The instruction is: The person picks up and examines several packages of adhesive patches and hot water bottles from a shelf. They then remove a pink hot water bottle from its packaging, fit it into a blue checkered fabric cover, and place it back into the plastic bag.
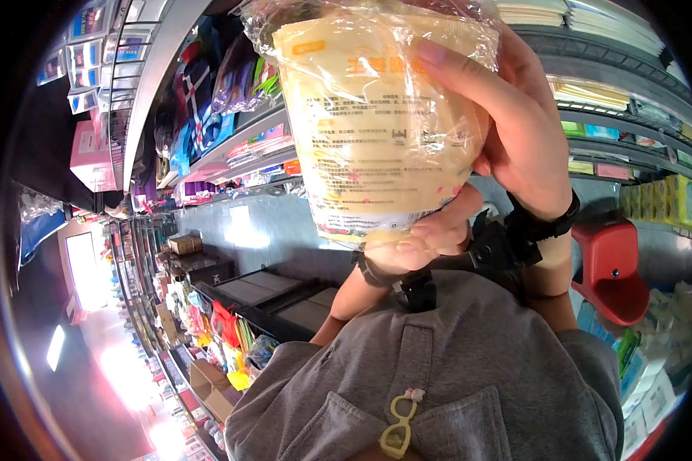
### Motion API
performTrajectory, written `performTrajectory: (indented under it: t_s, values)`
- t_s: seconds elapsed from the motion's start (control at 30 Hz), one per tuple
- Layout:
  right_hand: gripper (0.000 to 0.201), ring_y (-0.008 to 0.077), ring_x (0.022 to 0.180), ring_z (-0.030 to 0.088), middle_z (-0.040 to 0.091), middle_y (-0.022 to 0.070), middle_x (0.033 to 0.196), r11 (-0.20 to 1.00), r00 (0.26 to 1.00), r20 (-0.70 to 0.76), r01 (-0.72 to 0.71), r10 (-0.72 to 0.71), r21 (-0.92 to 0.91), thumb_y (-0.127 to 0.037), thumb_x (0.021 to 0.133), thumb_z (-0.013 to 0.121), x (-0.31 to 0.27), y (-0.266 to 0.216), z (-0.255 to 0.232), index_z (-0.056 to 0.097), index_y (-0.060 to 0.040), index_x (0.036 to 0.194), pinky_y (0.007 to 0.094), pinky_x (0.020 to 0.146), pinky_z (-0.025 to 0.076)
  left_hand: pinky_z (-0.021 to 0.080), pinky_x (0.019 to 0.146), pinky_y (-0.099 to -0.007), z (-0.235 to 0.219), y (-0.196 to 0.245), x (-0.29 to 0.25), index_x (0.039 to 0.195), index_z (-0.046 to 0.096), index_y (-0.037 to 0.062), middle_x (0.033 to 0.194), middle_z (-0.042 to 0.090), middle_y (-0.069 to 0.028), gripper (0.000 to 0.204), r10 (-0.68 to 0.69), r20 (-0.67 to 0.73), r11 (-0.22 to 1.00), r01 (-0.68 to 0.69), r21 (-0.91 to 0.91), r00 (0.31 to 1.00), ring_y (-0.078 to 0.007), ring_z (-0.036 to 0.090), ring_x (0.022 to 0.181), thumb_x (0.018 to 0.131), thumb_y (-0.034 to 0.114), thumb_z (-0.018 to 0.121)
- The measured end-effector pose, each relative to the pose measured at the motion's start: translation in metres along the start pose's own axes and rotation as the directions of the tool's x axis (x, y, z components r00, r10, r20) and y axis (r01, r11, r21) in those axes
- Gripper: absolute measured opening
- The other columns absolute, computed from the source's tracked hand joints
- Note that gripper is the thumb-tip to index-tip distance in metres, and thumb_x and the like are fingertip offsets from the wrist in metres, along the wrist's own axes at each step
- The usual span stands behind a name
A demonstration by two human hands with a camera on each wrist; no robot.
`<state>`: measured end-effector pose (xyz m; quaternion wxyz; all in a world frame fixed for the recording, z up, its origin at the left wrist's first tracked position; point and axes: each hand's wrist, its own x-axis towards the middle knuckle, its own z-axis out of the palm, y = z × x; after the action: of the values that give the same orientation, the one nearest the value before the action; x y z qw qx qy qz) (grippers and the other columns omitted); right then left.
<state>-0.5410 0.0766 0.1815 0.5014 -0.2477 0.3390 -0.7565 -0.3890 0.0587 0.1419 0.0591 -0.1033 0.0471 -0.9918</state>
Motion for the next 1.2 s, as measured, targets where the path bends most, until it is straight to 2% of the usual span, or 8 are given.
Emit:
performTrajectory:
  t_s: [0.13,0.23,0.37,0.7,0.87,1.0,1.1,1.2]
  values:
    - [0.040,0.0165,0.098,0.062,0.063,0.0096,0.110,1.000,1.000,0.008,0.008,-0.008,0.004,-0.012,0.085,0.063,-0.002,0.001,0.005,0.053,-0.0012,0.123,0.0269,0.080,0.049,0.032,0.047,-0.0213,-0.006,-0.002,-0.003,0.111,0.046,-0.0025,0.078,0.042,-0.0084,0.041,0.021,0.062,0.996,-0.027,0.088,0.998,-0.0122,0.037,0.060,0.098,0.035,0.039]
    - [0.040,0.0160,0.098,0.062,0.063,0.0087,0.110,1.000,1.000,-0.031,0.001,0.000,0.001,-0.011,0.085,0.062,-0.007,-0.003,0.009,0.053,-0.0017,0.123,0.0266,0.080,0.049,0.035,0.048,-0.0225,-0.006,0.003,-0.004,0.113,0.044,-0.0035,0.080,0.042,-0.0109,0.042,-0.096,0.054,0.991,0.101,-0.093,0.994,-0.0158,0.038,0.062,0.099,0.035,0.036]
    - [0.038,0.0161,0.098,0.061,0.063,0.0078,0.109,0.999,0.999,-0.028,0.032,-0.031,0.028,-0.012,0.086,0.062,-0.011,-0.002,0.005,0.054,-0.0027,0.122,0.0261,0.080,0.049,0.038,0.049,-0.0225,-0.006,-0.001,-0.006,0.115,0.043,-0.0033,0.082,0.042,-0.0123,0.041,-0.093,0.029,0.990,0.096,-0.102,0.995,-0.0175,0.038,0.062,0.100,0.034,0.033]
    - [0.035,0.0135,0.094,0.062,0.063,0.0073,0.104,0.999,0.980,-0.197,0.034,-0.027,0.036,-0.016,0.088,0.060,-0.021,-0.007,0.001,0.054,-0.0048,0.120,0.0235,0.067,0.050,0.035,0.047,-0.0197,-0.005,-0.014,0.002,0.114,0.044,-0.0021,0.074,0.042,-0.0090,0.036,-0.034,0.007,0.999,0.034,-0.005,0.999,-0.0109,0.036,0.050,0.100,0.030,0.036]
    - [0.038,0.0122,0.092,0.062,0.062,0.0075,0.107,0.998,0.989,-0.136,-0.053,0.050,-0.023,-0.018,0.088,0.058,-0.023,-0.014,-0.011,0.052,-0.0043,0.123,0.0206,0.058,0.047,0.033,0.046,-0.0191,-0.003,-0.013,0.004,0.111,0.045,-0.0012,0.074,0.042,-0.0084,0.035,-0.073,-0.032,0.997,0.073,-0.006,0.997,-0.0107,0.036,0.050,0.099,0.031,0.038]
    - [0.039,0.0121,0.093,0.062,0.061,0.0067,0.107,0.997,0.990,-0.126,0.057,-0.064,-0.054,-0.019,0.089,0.056,-0.023,-0.010,-0.016,0.052,-0.0042,0.125,0.0211,0.062,0.048,0.032,0.044,-0.0193,0.000,-0.021,0.009,0.109,0.046,0.0000,0.073,0.041,-0.0074,0.035,-0.018,-0.037,0.999,0.020,0.050,0.999,-0.0104,0.035,0.051,0.099,0.032,0.039]
    - [0.037,0.0133,0.102,0.059,0.057,0.0064,0.116,1.000,0.995,-0.099,0.024,-0.024,0.002,-0.018,0.091,0.054,-0.022,-0.010,-0.020,0.052,-0.0027,0.124,0.0229,0.074,0.049,0.031,0.044,-0.0192,0.000,-0.023,0.009,0.107,0.047,0.0010,0.073,0.041,-0.0060,0.034,-0.019,-0.060,0.995,0.025,0.100,0.998,-0.0097,0.035,0.052,0.099,0.033,0.039]
    - [0.034,0.0148,0.111,0.054,0.051,0.0062,0.126,0.934,0.969,-0.027,0.230,-0.247,-0.273,-0.015,0.092,0.052,-0.024,-0.004,-0.026,0.052,-0.0005,0.123,0.0254,0.085,0.047,0.030,0.045,-0.0186,-0.001,-0.025,0.010,0.105,0.048,0.0020,0.072,0.041,-0.0044,0.033,-0.012,-0.074,0.988,0.023,0.155,0.997,-0.0088,0.035,0.053,0.098,0.034,0.040]
